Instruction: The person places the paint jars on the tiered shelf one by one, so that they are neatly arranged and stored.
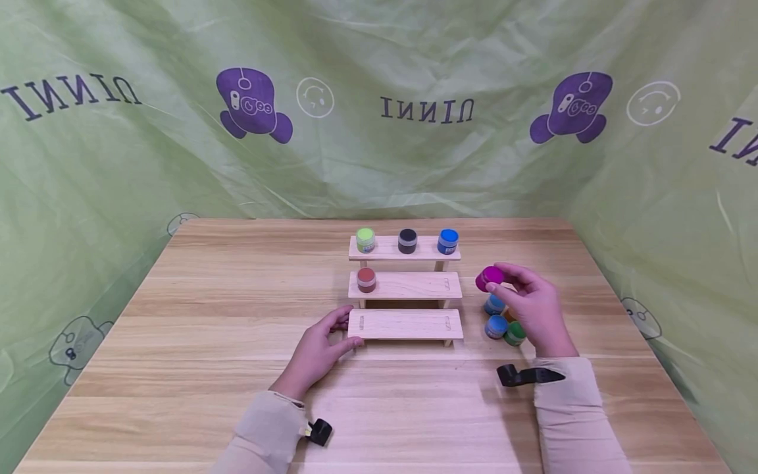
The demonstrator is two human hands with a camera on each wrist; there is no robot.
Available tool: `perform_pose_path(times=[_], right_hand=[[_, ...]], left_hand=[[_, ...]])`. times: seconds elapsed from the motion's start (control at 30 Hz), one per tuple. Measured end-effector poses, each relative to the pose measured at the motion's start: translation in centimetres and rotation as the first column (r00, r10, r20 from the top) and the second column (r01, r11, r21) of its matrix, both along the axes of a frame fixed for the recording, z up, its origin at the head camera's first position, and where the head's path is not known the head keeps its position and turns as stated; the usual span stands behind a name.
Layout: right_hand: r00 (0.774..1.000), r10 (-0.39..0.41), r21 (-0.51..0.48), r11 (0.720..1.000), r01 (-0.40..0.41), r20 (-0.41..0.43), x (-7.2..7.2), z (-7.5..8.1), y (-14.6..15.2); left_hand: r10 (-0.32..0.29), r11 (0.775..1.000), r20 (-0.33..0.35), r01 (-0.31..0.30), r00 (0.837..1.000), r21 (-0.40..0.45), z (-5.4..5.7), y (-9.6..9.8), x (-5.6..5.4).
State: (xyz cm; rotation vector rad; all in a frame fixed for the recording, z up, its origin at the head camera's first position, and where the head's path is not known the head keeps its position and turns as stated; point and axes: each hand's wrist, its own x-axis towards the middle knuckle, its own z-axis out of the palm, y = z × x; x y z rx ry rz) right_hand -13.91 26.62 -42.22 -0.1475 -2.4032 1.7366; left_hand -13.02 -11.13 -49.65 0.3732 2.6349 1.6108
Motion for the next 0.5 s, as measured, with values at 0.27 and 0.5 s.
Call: perform_pose_path(times=[0.27, 0.5], right_hand=[[1.000, 0.008, -0.002, 1.000, -0.008, 0.008, 0.0, 0.0, -0.6], [0.998, 0.053, -0.089, 0.995, -0.055, -0.027, -0.3, -0.3, -1.5]], left_hand=[[-0.001, 1.000, -0.001, 0.001, 1.000, -0.004, 0.0, 0.0, 0.0], [0.001, 1.000, -0.002, -0.001, 1.000, -0.002, 0.1, 0.0, 0.1]])
